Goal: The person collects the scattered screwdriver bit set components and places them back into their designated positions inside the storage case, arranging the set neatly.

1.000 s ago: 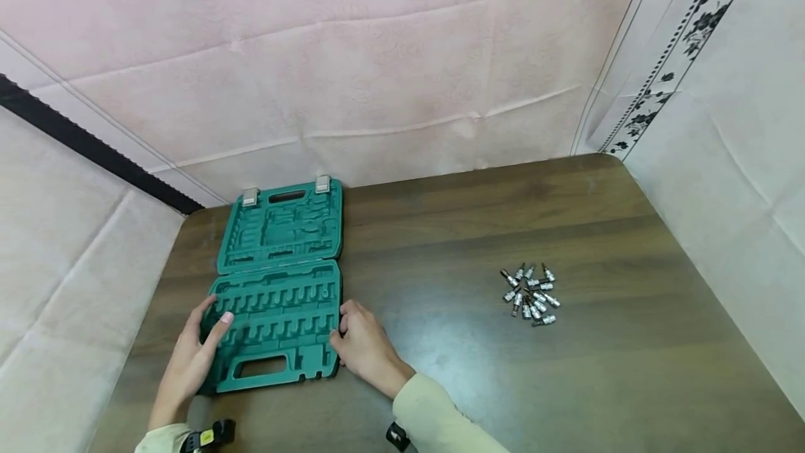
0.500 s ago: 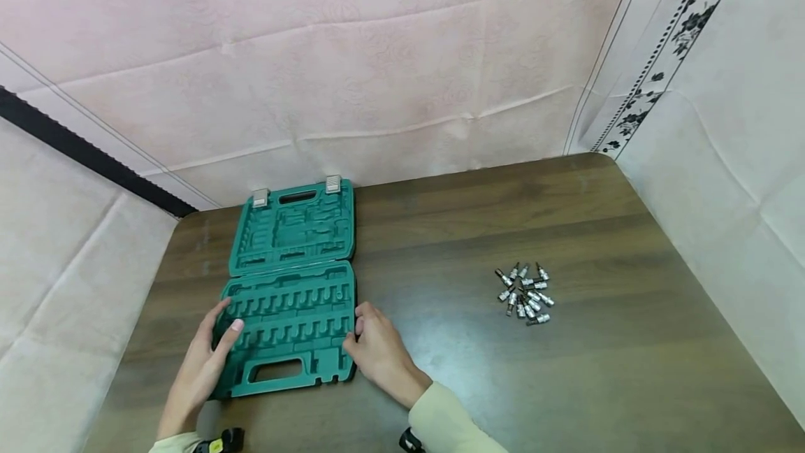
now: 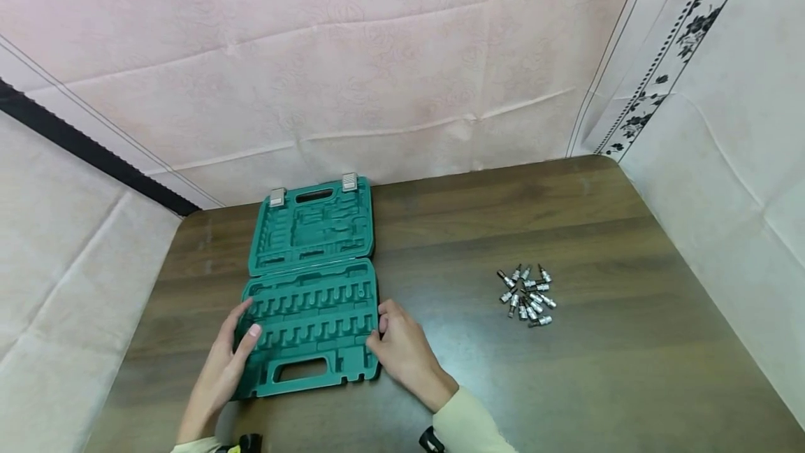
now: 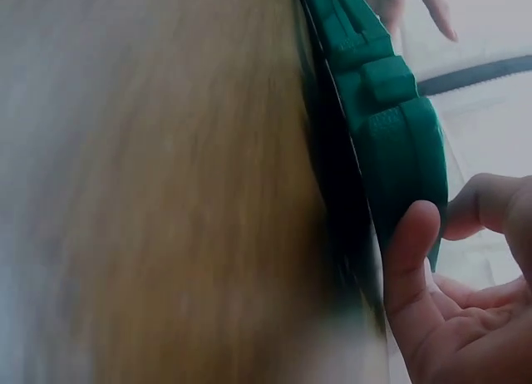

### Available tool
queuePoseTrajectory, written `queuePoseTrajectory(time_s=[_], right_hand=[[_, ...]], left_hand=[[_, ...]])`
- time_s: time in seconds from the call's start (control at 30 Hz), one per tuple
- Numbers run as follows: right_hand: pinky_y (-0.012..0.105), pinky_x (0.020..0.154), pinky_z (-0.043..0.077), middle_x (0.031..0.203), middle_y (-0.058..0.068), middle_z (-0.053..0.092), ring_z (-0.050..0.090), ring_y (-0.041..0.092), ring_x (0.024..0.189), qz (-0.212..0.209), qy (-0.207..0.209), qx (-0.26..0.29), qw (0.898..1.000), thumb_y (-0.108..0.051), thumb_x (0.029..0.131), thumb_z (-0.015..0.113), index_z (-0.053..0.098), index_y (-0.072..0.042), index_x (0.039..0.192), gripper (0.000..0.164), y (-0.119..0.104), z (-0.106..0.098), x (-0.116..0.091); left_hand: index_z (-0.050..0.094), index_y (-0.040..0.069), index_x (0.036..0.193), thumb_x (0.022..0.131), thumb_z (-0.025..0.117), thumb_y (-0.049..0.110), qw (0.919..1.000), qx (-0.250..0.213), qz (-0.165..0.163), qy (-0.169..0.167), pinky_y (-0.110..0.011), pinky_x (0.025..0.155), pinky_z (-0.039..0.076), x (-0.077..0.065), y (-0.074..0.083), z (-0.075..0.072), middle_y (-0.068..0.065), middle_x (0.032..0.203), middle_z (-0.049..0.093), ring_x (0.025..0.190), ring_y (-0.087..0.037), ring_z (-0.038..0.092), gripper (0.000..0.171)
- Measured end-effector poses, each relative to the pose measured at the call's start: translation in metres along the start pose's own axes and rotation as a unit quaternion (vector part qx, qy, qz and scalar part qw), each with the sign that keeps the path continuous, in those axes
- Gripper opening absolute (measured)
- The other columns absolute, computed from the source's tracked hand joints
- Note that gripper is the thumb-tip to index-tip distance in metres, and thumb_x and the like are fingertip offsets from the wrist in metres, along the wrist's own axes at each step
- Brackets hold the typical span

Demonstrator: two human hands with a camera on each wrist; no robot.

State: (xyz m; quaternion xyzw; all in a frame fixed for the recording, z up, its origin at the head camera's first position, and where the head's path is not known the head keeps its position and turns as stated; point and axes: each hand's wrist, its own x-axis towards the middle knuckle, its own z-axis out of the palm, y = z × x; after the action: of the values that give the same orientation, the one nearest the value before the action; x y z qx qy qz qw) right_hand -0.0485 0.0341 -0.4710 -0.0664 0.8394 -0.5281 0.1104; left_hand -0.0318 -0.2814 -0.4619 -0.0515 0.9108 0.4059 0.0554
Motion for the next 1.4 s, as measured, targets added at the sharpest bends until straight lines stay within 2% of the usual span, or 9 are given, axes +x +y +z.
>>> queuePoseTrajectory(time_s=[0.23, 0.5, 0.9, 1.23, 1.4], right_hand=[[0.023, 0.065, 0.046, 0.086, 0.002, 0.053, 0.051, 0.011, 0.072, 0.022, 0.025, -0.001, 0.999, 0.001, 0.091, 0.066, 0.061, 0.001, 0.124, 0.033, 0.013, -0.014, -0.005], [0.023, 0.063, 0.046, 0.086, 0.003, 0.054, 0.051, 0.012, 0.072, 0.024, 0.049, 0.019, 0.998, 0.005, 0.089, 0.065, 0.061, 0.006, 0.126, 0.037, 0.022, -0.028, -0.01], [0.022, 0.063, 0.046, 0.087, 0.004, 0.056, 0.049, 0.012, 0.072, 0.033, 0.086, 0.001, 0.996, 0.008, 0.088, 0.065, 0.063, 0.006, 0.121, 0.034, 0.029, -0.049, -0.015], [0.022, 0.063, 0.045, 0.086, 0.004, 0.055, 0.049, 0.012, 0.072, 0.039, 0.097, -0.02, 0.994, 0.006, 0.089, 0.064, 0.063, 0.006, 0.122, 0.032, 0.034, -0.066, -0.019], [0.023, 0.062, 0.046, 0.086, 0.005, 0.057, 0.051, 0.014, 0.072, 0.046, 0.101, -0.035, 0.993, 0.004, 0.089, 0.065, 0.063, 0.006, 0.122, 0.034, 0.038, -0.074, -0.021]], left_hand=[[0.025, 0.011, 0.167, 0.111, 0.054, 0.034, 0.9997, -0.014, 0.019, -0.003, -0.081, 0.116, 0.019, 0.001, 0.014, 0.016, -0.03, 0.172, 0.011, 0.155, -0.057, 0.015, 0.066], [0.027, 0.012, 0.166, 0.111, 0.054, 0.03, 0.9987, -0.022, 0.046, -0.002, -0.083, 0.114, 0.022, 0.0, 0.027, 0.032, -0.031, 0.171, 0.011, 0.154, -0.058, 0.018, 0.064], [0.029, 0.014, 0.166, 0.11, 0.056, 0.032, 0.9976, -0.044, 0.054, -0.007, -0.081, 0.116, 0.022, 0.003, 0.045, 0.055, -0.027, 0.173, 0.008, 0.156, -0.054, 0.017, 0.065], [0.03, 0.017, 0.166, 0.108, 0.061, 0.037, 0.9983, -0.045, 0.038, -0.002, -0.078, 0.118, 0.023, 0.005, 0.055, 0.072, -0.023, 0.175, 0.006, 0.158, -0.049, 0.017, 0.069], [0.032, 0.017, 0.165, 0.106, 0.064, 0.037, 0.9979, -0.042, 0.049, 0.006, -0.077, 0.119, 0.023, 0.004, 0.06, 0.08, -0.021, 0.175, 0.009, 0.158, -0.047, 0.019, 0.07]])
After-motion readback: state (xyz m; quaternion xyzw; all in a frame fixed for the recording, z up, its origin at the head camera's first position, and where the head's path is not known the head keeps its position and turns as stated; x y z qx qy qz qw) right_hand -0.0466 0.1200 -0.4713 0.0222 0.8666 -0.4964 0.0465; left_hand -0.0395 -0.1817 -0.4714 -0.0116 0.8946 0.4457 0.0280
